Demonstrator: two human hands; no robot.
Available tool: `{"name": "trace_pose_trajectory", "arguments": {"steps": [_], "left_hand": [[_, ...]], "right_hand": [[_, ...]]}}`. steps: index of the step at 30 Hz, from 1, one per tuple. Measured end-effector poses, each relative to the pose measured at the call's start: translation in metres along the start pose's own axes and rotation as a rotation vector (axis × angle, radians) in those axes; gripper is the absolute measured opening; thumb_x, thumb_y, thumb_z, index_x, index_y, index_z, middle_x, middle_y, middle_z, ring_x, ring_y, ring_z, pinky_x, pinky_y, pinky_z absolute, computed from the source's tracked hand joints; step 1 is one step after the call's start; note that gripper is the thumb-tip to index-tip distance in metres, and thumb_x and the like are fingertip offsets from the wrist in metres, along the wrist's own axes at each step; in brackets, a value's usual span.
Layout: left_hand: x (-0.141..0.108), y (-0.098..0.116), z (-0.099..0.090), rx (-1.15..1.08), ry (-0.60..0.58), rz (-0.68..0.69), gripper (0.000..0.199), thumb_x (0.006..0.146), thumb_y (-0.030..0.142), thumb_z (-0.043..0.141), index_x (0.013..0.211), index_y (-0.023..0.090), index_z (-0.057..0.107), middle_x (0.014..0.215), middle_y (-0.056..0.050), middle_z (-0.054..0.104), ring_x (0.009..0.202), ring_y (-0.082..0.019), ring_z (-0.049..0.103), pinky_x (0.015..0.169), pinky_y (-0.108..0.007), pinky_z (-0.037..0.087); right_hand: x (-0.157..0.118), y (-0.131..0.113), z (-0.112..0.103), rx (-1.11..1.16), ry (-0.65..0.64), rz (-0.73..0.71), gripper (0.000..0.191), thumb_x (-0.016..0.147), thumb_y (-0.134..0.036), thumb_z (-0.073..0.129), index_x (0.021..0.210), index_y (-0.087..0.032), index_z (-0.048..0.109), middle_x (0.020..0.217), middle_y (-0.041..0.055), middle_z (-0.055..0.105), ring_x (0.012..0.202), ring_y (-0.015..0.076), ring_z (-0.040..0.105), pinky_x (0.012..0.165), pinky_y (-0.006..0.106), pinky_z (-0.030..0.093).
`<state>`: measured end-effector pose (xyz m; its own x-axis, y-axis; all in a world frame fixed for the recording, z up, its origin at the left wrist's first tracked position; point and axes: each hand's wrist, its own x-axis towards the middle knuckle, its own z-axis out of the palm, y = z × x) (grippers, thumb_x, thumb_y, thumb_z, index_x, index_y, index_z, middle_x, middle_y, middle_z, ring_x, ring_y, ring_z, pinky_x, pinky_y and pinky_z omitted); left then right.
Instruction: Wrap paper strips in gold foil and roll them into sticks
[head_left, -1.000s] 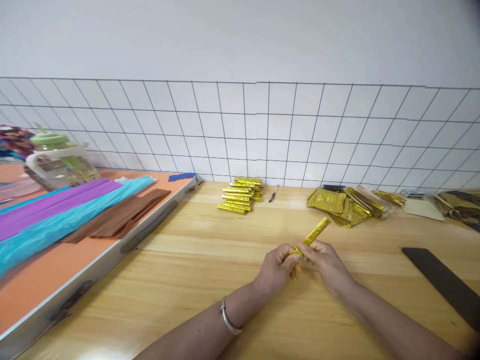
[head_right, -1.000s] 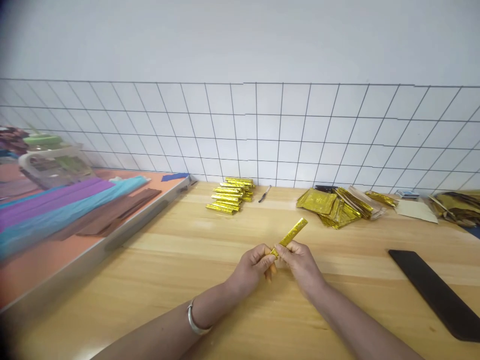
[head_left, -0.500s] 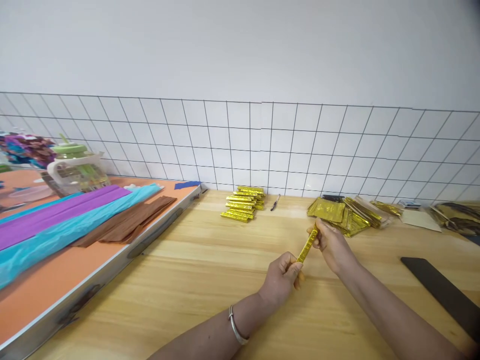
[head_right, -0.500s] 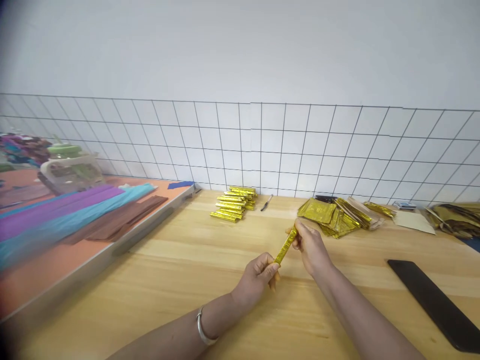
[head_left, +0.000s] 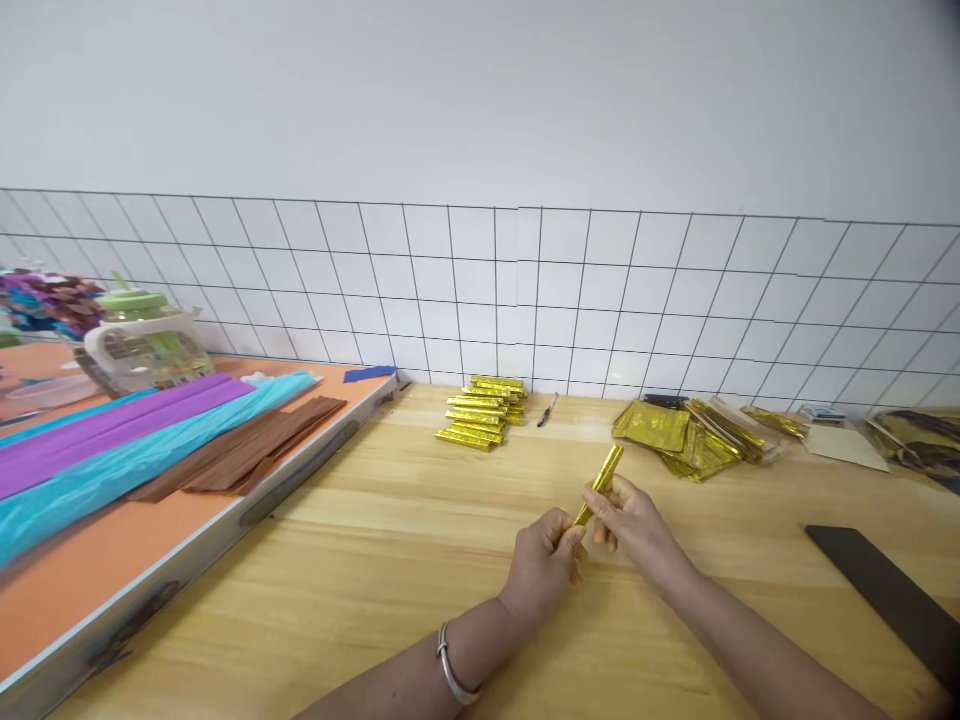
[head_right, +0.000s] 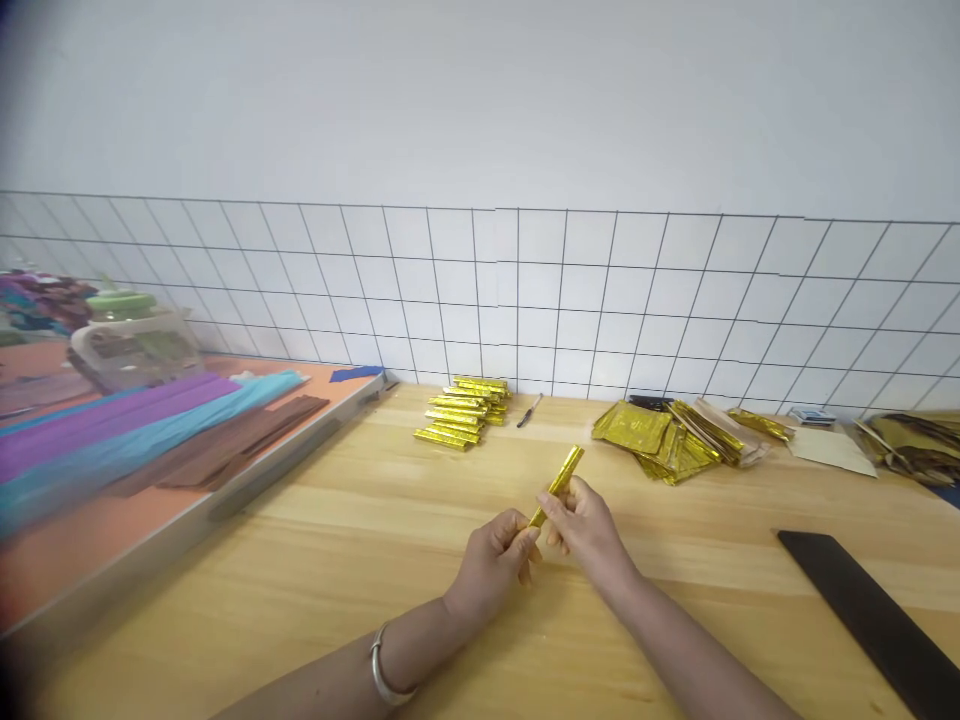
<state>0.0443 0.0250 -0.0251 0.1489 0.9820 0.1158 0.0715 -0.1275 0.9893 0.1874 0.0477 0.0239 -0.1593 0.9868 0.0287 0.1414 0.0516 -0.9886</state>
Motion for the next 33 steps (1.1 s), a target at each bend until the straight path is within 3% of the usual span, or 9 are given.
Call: {"name": "trace_pose_trajectory", "arguments": {"steps": [4,9,12,15,18,21,28,33], "left_hand": [[-0.001,0.002,-0.003,0.245,0.034,0.115,0.025,0.085,0.032,0.044,0.065,0.017,0.046,0.055,0.003,0.049,0.050,-0.009,0.044,0.050,-0.020,0.034],[-0.003,0.003,-0.006,0.317,-0.093,0.131,0.025,0.086,0.034,0.045,0.070,0.016,0.051,0.058,0.003,0.047,0.055,-0.009,0.041,0.054,-0.021,0.032],[-0.001,0.004,-0.011,0.257,-0.116,0.115,0.030,0.085,0.040,0.048,0.070,0.015,0.053,0.059,0.003,0.044,0.057,-0.009,0.039,0.053,-0.021,0.030],[0.006,0.006,-0.016,0.091,-0.062,0.072,0.030,0.083,0.042,0.052,0.072,0.015,0.051,0.061,0.003,0.042,0.057,-0.008,0.038,0.053,-0.020,0.031],[0.015,0.007,-0.021,-0.101,0.000,0.063,0.026,0.080,0.039,0.058,0.089,0.016,0.050,0.065,0.004,0.044,0.057,-0.007,0.040,0.054,-0.019,0.034],[0.023,0.008,-0.025,-0.220,-0.004,0.076,0.035,0.078,0.034,0.062,0.106,0.020,0.046,0.077,0.002,0.050,0.063,-0.008,0.049,0.059,-0.021,0.038],[0.031,0.003,-0.032,-0.278,-0.061,0.053,0.035,0.076,0.029,0.065,0.106,0.018,0.051,0.070,0.002,0.053,0.063,-0.009,0.051,0.061,-0.021,0.040],[0.031,0.007,-0.032,-0.299,-0.089,0.074,0.031,0.075,0.026,0.066,0.102,0.017,0.052,0.076,0.001,0.054,0.068,-0.010,0.055,0.066,-0.024,0.044]], "right_hand": [[0.004,0.007,0.006,-0.087,-0.014,0.032,0.036,0.076,-0.053,0.054,0.082,-0.018,0.047,0.066,-0.0042,0.052,0.040,0.0060,0.043,0.038,0.020,0.030],[0.006,0.014,-0.002,-0.034,-0.084,0.070,0.036,0.077,-0.053,0.052,0.082,-0.018,0.048,0.053,-0.0074,0.045,0.041,0.0074,0.043,0.039,0.020,0.031],[0.003,0.022,-0.008,0.021,-0.149,0.092,0.036,0.080,-0.053,0.050,0.086,-0.017,0.050,0.055,-0.0066,0.046,0.043,0.0070,0.044,0.041,0.019,0.033],[0.000,0.028,-0.011,0.008,-0.260,0.115,0.037,0.081,-0.052,0.049,0.092,-0.016,0.051,0.061,-0.0049,0.049,0.045,0.0067,0.045,0.042,0.019,0.034],[-0.002,0.030,-0.011,-0.034,-0.384,0.126,0.035,0.082,-0.049,0.049,0.093,-0.016,0.052,0.065,-0.0040,0.048,0.047,0.0063,0.046,0.043,0.019,0.035],[-0.001,0.030,-0.009,-0.056,-0.469,0.134,0.032,0.084,-0.047,0.048,0.087,-0.016,0.051,0.064,-0.0042,0.046,0.049,0.0063,0.044,0.045,0.018,0.035],[0.001,0.036,-0.009,-0.100,-0.511,0.127,0.030,0.085,-0.047,0.045,0.079,-0.017,0.049,0.064,-0.0029,0.047,0.054,0.0084,0.044,0.047,0.020,0.033],[-0.002,0.034,-0.010,-0.147,-0.525,0.109,0.033,0.086,-0.049,0.042,0.082,-0.017,0.050,0.064,-0.0039,0.040,0.053,0.0085,0.040,0.047,0.021,0.031]]}}
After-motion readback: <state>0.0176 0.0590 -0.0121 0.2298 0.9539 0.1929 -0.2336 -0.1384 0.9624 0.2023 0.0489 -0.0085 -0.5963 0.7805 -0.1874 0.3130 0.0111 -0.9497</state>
